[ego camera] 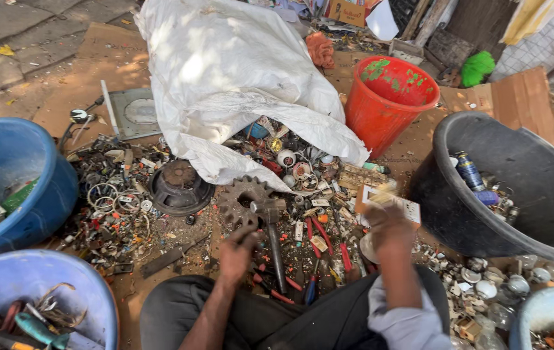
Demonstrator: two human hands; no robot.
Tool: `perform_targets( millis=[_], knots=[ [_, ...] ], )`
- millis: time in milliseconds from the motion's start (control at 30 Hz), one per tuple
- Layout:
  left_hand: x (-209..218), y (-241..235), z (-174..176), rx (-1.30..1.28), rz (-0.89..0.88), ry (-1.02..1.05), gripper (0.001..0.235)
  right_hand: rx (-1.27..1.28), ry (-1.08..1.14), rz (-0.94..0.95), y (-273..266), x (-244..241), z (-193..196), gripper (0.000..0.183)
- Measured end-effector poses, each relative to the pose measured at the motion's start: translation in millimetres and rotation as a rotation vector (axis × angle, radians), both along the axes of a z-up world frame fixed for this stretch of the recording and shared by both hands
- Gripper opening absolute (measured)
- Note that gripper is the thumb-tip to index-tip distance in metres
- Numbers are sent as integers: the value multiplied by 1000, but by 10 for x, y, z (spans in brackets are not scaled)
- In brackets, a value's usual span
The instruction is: The person sits on the ground and uses a hammer and pliers to disassemble a metal gear. They repeatedly strike the gear to loosen components and use pliers to extract small metal pieces, placing them into a blue bucket.
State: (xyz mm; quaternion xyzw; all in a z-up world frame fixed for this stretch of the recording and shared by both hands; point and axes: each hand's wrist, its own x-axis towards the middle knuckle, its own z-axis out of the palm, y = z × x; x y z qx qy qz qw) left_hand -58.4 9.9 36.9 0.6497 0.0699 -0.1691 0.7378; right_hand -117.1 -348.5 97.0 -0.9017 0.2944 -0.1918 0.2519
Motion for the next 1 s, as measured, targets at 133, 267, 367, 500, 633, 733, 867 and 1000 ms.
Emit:
perform_targets(
  millis=[133, 267, 367, 500, 633, 733, 867, 1000],
  knots=[
    [136, 83, -20, 47, 273, 52, 30, 783, -283, 213, -283, 241, -227, 30],
    [189, -9, -52, 360, 138, 29, 36, 135, 736, 320, 188, 586, -861, 29],
    [166, 9, -91, 464, 80, -23, 40, -27, 741, 410, 371, 732, -1218, 31],
    [223, 61, -251, 447, 85, -12, 44, -7, 754, 427, 290, 912, -1566, 36],
    [367, -14, -370, 525, 52, -15, 44, 320, 705, 320, 296, 972, -1624, 42],
    [442, -92, -371, 536, 23, -103, 41, 584, 644, 145, 343, 922, -1311, 42],
    [418, -139, -334, 569, -64, 130, 43, 320, 781, 80, 432, 718, -733, 44],
    [328, -80, -321, 614, -14, -138, 41, 200, 802, -50, 436, 712, -468, 44]
  ],
)
